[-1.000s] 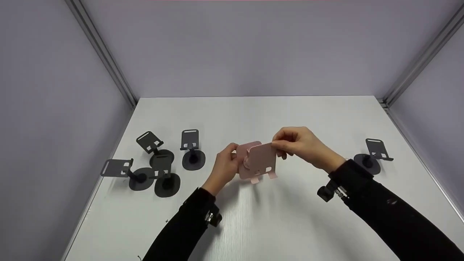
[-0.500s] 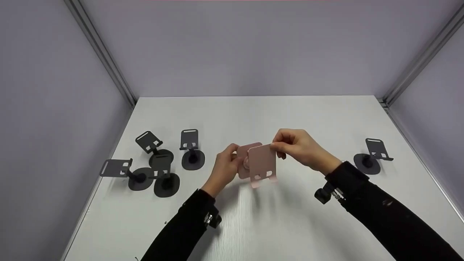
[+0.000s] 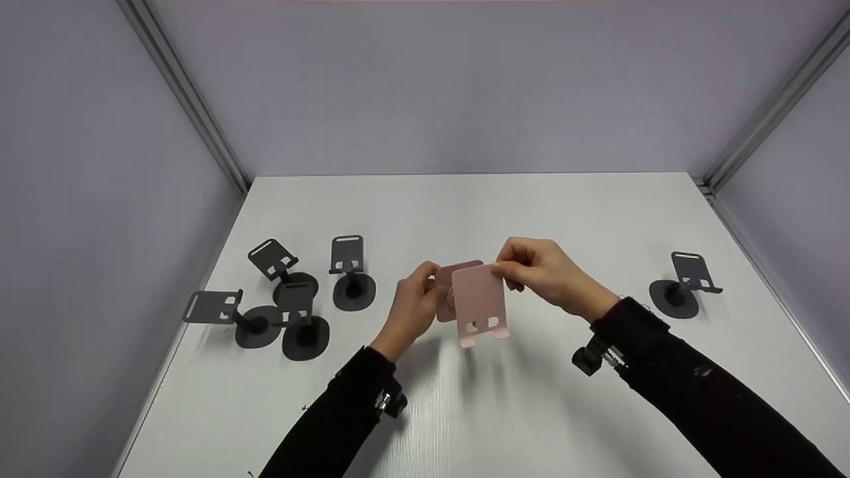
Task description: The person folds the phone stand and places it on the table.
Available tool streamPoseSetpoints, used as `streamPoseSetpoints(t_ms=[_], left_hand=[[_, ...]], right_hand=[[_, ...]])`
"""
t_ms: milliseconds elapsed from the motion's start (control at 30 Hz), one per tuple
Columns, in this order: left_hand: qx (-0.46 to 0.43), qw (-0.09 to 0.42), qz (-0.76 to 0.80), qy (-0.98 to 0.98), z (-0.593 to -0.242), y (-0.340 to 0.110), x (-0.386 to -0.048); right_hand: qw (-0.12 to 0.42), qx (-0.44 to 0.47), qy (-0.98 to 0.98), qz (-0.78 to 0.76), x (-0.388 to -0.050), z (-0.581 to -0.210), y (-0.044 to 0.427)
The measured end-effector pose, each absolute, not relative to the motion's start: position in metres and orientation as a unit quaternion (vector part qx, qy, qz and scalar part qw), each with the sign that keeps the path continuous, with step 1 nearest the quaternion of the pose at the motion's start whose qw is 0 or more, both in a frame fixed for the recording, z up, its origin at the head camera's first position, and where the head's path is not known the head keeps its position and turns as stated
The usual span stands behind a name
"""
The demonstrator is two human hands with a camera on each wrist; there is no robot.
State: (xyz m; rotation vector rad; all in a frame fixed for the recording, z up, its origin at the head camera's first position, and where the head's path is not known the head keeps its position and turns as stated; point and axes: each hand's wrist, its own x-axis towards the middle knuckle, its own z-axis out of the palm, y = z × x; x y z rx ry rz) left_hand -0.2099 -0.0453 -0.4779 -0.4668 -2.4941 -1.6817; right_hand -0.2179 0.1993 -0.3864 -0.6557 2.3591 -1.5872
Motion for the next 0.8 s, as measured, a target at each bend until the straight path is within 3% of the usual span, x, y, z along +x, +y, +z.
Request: streamPoseSetpoints(t_ms=[333, 800], left_hand=[[-0.187, 0.116, -0.511, -0.831, -0.4796, -0.0460, -0.2072], [-0.208, 0.169, -0.479, -0.836, -0.4773, -0.0448, -0.2033]], right_hand=[[0.130, -0.217, 0.807, -0.534, -0.2169, -0.3895, 0.1979], [0.145, -0.198, 0.809, -0.534, -0.2165, -0.3963, 0.1952]])
